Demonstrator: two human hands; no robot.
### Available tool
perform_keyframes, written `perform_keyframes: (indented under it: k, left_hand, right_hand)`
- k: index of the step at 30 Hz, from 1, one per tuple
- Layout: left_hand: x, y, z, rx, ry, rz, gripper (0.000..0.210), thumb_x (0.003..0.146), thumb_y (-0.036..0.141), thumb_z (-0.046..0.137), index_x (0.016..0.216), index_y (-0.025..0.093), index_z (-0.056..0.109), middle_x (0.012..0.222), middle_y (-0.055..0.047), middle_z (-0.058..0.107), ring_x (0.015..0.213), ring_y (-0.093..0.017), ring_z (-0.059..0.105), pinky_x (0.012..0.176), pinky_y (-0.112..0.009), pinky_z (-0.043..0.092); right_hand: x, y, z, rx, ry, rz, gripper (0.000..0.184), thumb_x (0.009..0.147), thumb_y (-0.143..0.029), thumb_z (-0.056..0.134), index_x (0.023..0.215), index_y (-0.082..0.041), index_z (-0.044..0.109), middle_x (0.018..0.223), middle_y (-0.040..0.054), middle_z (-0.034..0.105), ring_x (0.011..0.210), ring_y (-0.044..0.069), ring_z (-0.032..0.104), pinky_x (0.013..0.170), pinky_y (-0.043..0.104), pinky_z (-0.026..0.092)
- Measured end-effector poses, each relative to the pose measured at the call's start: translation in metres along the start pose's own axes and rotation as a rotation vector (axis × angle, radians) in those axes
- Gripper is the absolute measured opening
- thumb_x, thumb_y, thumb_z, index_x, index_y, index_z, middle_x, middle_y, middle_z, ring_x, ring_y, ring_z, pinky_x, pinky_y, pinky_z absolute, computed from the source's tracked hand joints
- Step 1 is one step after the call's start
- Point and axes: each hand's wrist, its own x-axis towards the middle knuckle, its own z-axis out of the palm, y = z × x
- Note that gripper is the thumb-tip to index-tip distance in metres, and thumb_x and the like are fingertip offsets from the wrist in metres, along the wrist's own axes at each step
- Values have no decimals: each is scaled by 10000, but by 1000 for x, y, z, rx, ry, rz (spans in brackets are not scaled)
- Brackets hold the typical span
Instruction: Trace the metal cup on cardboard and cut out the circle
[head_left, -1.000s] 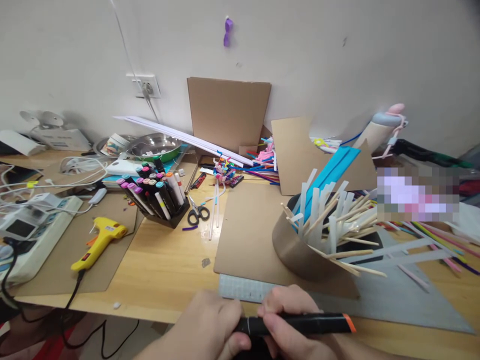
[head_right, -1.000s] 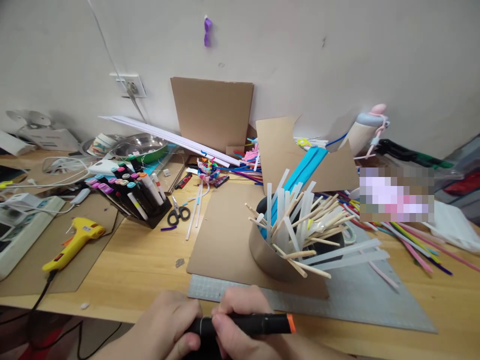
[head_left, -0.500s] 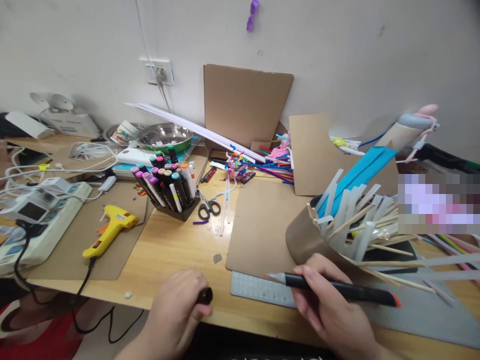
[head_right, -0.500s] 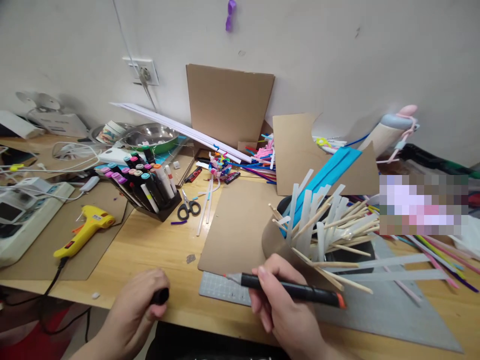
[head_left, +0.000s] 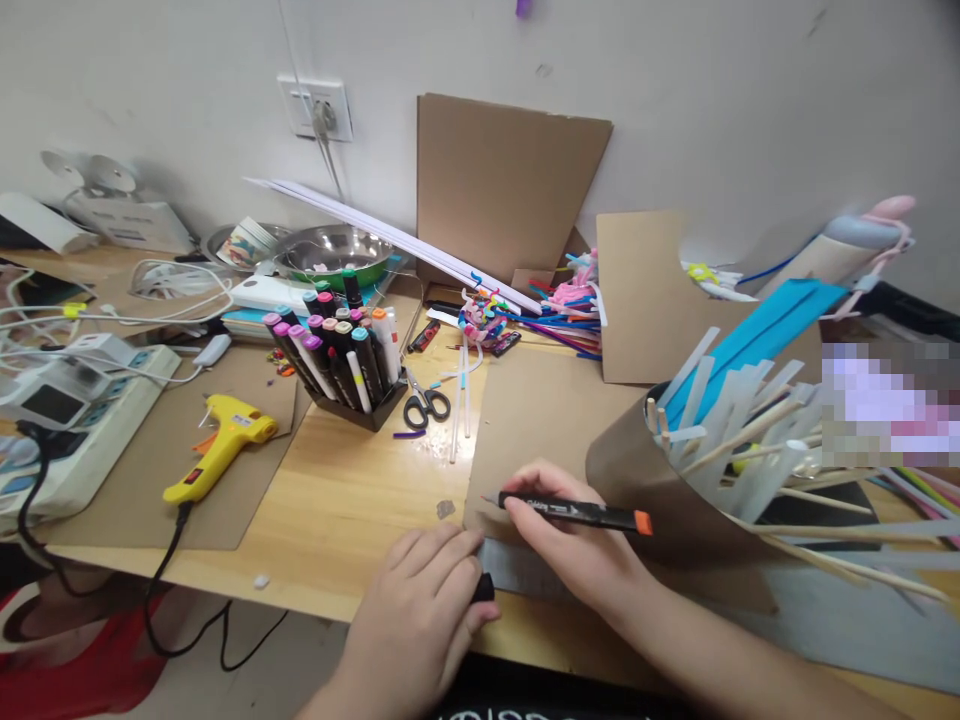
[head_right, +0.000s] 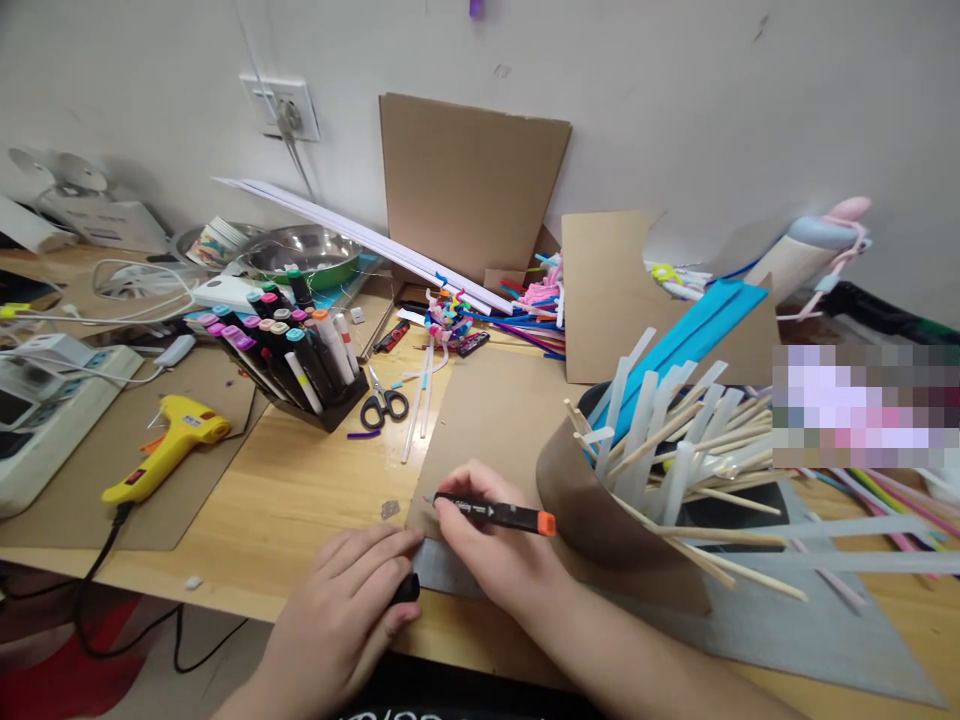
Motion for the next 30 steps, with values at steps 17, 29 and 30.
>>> perform_keyframes:
  k: [17,29,30]
  left_hand:
    - [2,1,-1,0,95,4,199,900,310,501,910,146,615,1079,-51,685,898,-226,614,769,-373,482]
    - [0,2,-1,-100,152,-100,129,812,153,583,941,143,576,906,-63,651,847,-214,561,769,-384,466]
    - [0,2,-1,-113,148,-108,133,816,140,572,949,145,573,898,-63,645,841,-210,557,762,-382,466]
  right_hand:
    - [-3,4,7,-319,8,-73,106,724,-243,496,645,-185,539,604,10,576,563,139,507,517,259,401]
    - [-39,30,-14,-101,58,-215,48,841,-240,536,836,-231,583,747,-8,571,683,128,552,591,216,475]
    - [-42,31,-15,-95,55,-222,44,842,-230,536,852,-237,578,761,-8,570,694,128,554,597,215,479]
